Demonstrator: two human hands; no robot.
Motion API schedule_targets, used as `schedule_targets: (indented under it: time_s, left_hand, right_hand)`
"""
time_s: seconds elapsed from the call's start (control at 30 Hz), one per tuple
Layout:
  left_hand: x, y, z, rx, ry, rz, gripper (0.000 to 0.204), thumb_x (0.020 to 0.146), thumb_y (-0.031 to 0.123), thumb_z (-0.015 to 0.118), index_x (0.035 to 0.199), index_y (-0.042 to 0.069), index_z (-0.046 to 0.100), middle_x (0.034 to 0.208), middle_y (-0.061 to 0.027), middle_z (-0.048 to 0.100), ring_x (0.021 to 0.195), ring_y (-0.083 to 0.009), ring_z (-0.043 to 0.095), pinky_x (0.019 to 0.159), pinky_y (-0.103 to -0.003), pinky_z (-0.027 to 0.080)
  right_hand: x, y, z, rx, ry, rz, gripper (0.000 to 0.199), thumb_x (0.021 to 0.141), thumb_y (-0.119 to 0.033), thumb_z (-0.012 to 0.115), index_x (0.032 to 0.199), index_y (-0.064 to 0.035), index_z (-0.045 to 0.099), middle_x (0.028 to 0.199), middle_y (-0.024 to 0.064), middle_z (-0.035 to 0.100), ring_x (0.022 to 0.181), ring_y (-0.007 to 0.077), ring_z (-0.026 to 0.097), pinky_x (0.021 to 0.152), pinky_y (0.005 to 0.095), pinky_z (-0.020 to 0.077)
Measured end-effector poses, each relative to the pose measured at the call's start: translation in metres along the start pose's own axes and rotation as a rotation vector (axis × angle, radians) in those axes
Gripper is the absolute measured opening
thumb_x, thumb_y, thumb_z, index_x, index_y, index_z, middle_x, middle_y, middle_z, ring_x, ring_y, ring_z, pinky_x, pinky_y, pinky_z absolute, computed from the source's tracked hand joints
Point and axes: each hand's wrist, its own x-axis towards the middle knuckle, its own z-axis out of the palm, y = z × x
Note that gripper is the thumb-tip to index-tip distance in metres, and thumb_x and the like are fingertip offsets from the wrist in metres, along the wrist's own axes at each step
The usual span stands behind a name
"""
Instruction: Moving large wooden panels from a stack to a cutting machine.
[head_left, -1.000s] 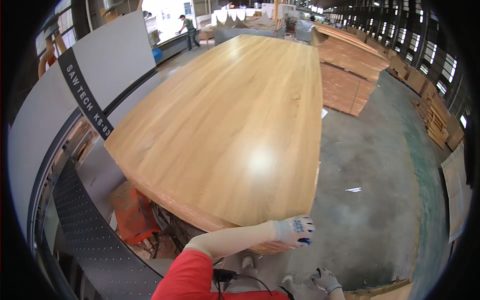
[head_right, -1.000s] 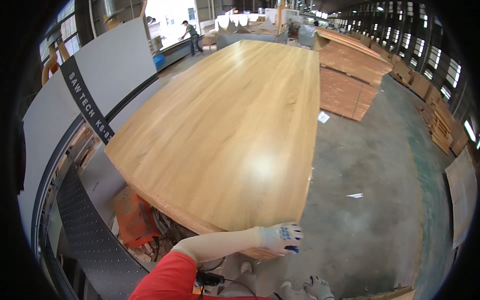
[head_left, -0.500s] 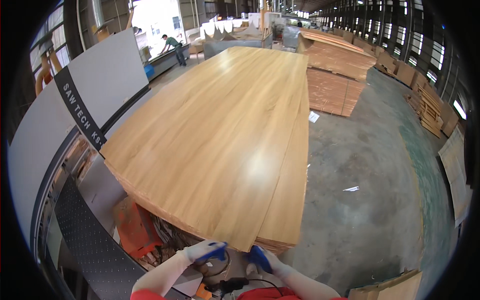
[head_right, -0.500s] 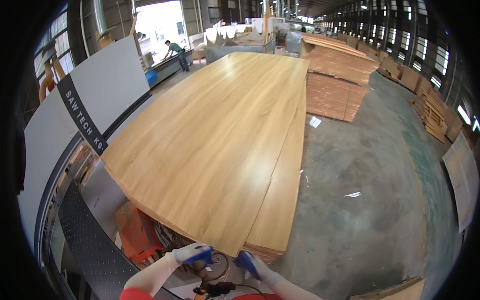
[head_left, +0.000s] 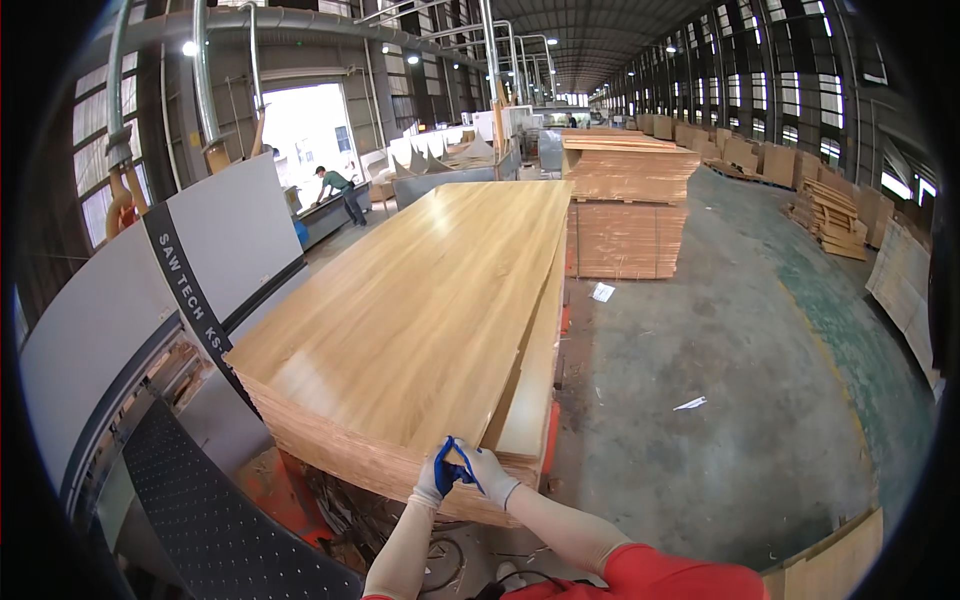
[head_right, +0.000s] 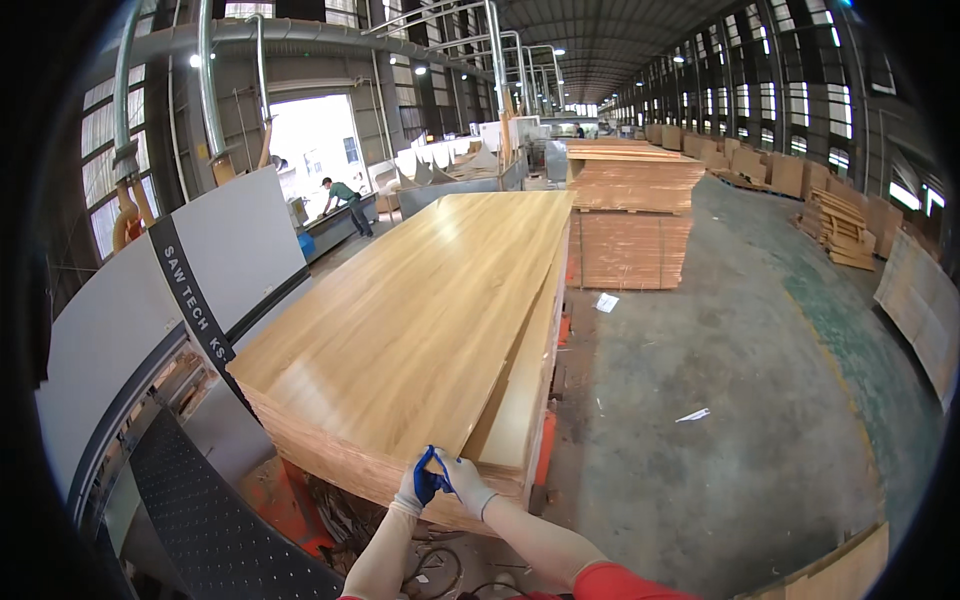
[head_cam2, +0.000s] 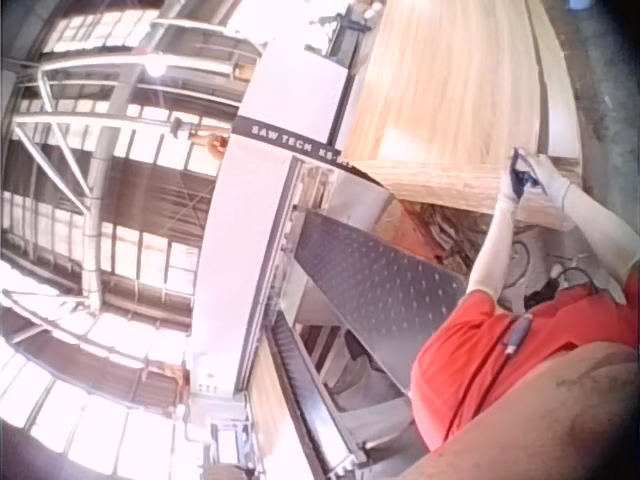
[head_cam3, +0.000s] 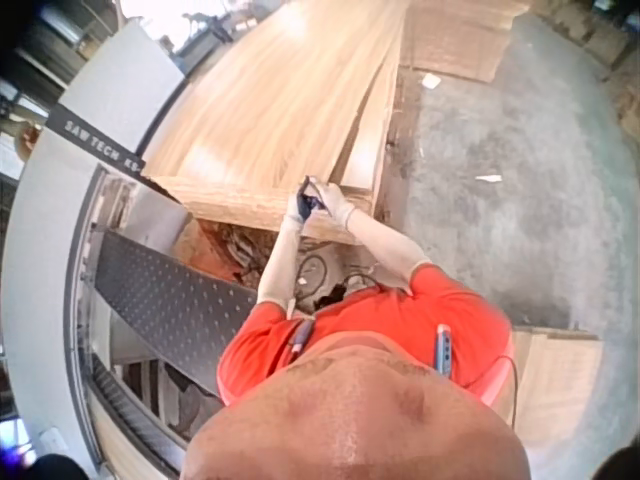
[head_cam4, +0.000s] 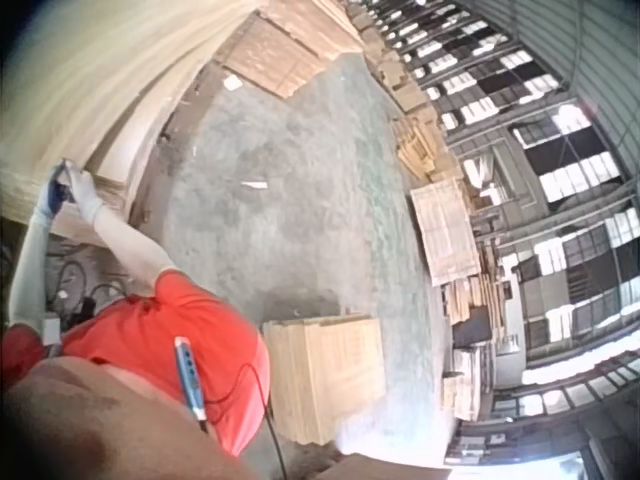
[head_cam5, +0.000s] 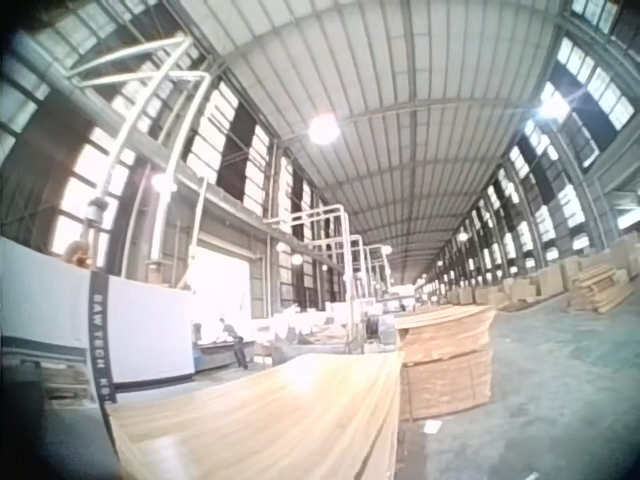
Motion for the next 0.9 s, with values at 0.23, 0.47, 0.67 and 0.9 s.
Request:
schedule_targets:
  time_s: [0.23,0.47,0.67,0.9]
  left_hand:
    - [-0.121,0.025,0.153,-0.196,0.014,0.076,0.034,0.099,0.013,0.062,0.13,0.0,0.058,0.115,-0.0175,0.069,0.095,-0.0288,0.072,0.083,-0.038,0.061]
    - [-0.275,0.147,0.252,-0.739,0.208,-0.44,0.028,0.103,0.022,0.057,0.12,0.001,0.064,0.101,-0.0093,0.07,0.084,-0.0171,0.068,0.068,-0.03,0.054]
    - [-0.437,0.225,0.279,-0.802,0.321,-0.562,0.035,0.098,0.033,0.067,0.12,0.006,0.066,0.089,-0.0013,0.068,0.072,-0.0117,0.062,0.059,-0.026,0.046]
    - [-0.654,0.3,0.261,-0.737,0.569,-0.454,0.04,0.094,0.033,0.071,0.121,0.004,0.068,0.083,0.0054,0.062,0.066,-0.0035,0.052,0.055,-0.022,0.041]
  right_hand:
    - [-0.122,0.056,-0.125,-0.153,0.06,-0.044,0.045,0.098,-0.049,0.064,0.109,-0.0063,0.07,0.082,-0.0025,0.064,0.064,0.0064,0.055,0.055,0.0245,0.0435]
    - [-0.272,0.033,-0.186,-0.03,0.108,-0.009,0.053,0.099,-0.049,0.063,0.119,0.0003,0.067,0.103,0.003,0.069,0.092,0.0129,0.066,0.076,0.0303,0.0537]
    - [-0.23,-0.014,-0.265,-0.018,0.173,-0.244,0.039,0.106,-0.039,0.045,0.107,-0.0088,0.068,0.1,0.0004,0.067,0.089,0.0163,0.059,0.083,0.0364,0.0483]
    - [-0.21,-0.025,-0.336,-0.103,0.211,0.121,0.089,0.093,-0.075,0.043,0.147,-0.005,0.047,0.149,0.0134,0.05,0.138,0.0265,0.044,0.116,0.0401,0.0315]
